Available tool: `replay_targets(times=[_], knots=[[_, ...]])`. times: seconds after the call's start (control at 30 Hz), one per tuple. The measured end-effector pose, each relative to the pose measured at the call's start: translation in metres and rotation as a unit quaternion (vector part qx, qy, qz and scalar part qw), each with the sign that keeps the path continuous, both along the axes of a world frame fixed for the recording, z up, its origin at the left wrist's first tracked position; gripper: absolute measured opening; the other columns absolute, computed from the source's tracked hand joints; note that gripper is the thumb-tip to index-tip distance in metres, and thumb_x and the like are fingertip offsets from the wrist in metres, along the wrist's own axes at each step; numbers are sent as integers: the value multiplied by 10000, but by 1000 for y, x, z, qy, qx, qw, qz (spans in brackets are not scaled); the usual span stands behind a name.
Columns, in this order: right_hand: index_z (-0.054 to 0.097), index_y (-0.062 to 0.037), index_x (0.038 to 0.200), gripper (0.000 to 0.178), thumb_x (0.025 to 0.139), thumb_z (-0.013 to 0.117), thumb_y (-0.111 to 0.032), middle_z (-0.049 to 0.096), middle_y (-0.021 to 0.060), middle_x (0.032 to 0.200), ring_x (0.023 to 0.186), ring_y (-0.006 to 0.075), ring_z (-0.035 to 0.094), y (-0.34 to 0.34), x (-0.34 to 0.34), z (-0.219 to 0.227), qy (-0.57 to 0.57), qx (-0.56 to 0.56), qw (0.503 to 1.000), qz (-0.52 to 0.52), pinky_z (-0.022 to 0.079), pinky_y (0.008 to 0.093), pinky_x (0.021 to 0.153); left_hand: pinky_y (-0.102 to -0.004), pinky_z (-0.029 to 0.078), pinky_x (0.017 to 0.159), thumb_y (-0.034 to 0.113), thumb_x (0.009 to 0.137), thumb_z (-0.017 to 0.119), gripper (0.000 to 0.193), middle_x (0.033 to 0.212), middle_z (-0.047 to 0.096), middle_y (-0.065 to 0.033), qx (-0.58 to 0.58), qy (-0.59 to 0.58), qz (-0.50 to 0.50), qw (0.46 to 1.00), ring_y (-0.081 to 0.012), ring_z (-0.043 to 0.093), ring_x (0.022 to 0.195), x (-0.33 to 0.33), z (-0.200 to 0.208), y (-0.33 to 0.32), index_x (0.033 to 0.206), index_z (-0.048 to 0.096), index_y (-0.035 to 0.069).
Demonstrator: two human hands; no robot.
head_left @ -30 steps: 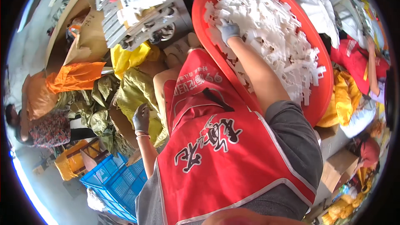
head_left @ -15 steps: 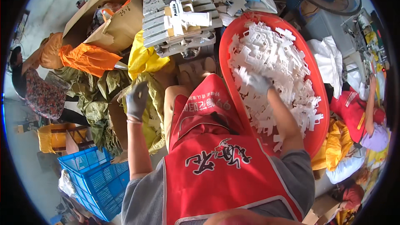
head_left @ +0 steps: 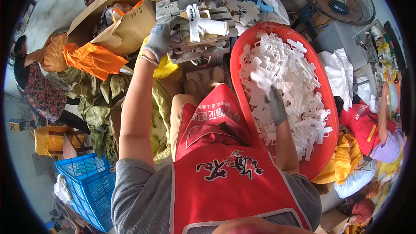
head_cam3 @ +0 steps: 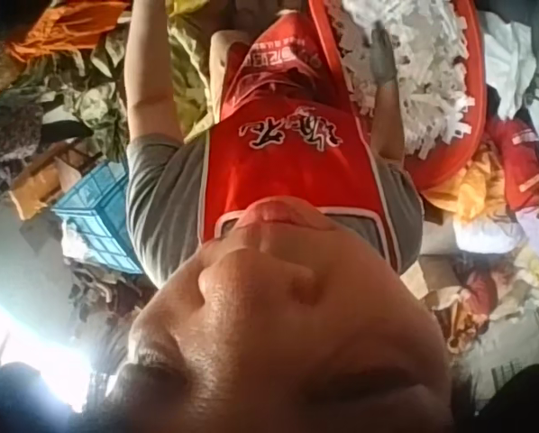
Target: Assembling or sorting white plastic components using a machine in a manufacturing environment.
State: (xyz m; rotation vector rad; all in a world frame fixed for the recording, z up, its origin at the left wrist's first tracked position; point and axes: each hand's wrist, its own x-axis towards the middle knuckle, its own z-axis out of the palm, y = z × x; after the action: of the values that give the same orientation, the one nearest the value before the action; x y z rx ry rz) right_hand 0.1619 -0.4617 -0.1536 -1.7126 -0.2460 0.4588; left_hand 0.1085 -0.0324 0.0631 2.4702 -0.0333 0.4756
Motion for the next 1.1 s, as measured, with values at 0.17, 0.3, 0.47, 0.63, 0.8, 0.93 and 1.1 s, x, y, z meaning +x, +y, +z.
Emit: replay_targets(times=[0.17,0.3,0.47,0.63,0.8,0.93,1.1], knots=[[428,0,1317,374,968,451,-132,496,92,1270,1162,162,474,72,32,108,-139,150,979,-16,394,287,968,-276,488,822,91,793,680,336,1004,663,-114,-10,-143,82,986,-164,638,910,-38,0,-9,1103,597,-6],[498,-29,1252,365,890,540,-36,542,107,1217,1171,198,497,144,50,173,-333,141,926,112,414,317,964,-278,484,832,98,814,665,279,1004,668,-78,-109,-137,235,956,-160,635,907,-109,-54,14,1082,621,33],[568,-156,1205,410,806,614,-70,579,89,1140,1020,292,555,203,71,190,-595,-5,795,120,435,374,905,-257,474,829,185,880,627,269,1011,659,-74,-135,-85,373,914,-121,606,896,-221,-113,26,1090,614,16],[553,-200,1246,382,867,580,-157,556,102,1178,1076,307,528,210,83,186,-565,-154,777,230,426,368,933,-253,468,801,236,889,629,310,971,646,-17,-236,-25,421,876,-99,570,872,-299,-167,24,1103,616,12],[414,-80,1344,437,950,506,-244,540,131,1273,1095,218,561,176,79,194,-531,-105,822,177,460,330,882,-256,462,820,174,903,600,307,1046,634,-57,-211,101,457,858,-127,577,912,-341,-244,33,1160,588,6],[545,-80,1236,356,917,545,-237,583,152,1192,1083,276,565,103,104,62,-298,-141,939,94,447,356,917,-314,491,830,212,873,628,330,1059,665,-98,-193,164,402,880,-200,629,963,-346,-277,45,1147,600,30],[511,-92,1272,506,841,600,-341,559,186,1232,1123,327,549,32,62,-86,-140,-423,890,99,429,399,959,-354,494,834,227,872,582,314,1084,649,-147,-37,301,264,916,-271,641,959,-309,-266,25,1139,615,66]])
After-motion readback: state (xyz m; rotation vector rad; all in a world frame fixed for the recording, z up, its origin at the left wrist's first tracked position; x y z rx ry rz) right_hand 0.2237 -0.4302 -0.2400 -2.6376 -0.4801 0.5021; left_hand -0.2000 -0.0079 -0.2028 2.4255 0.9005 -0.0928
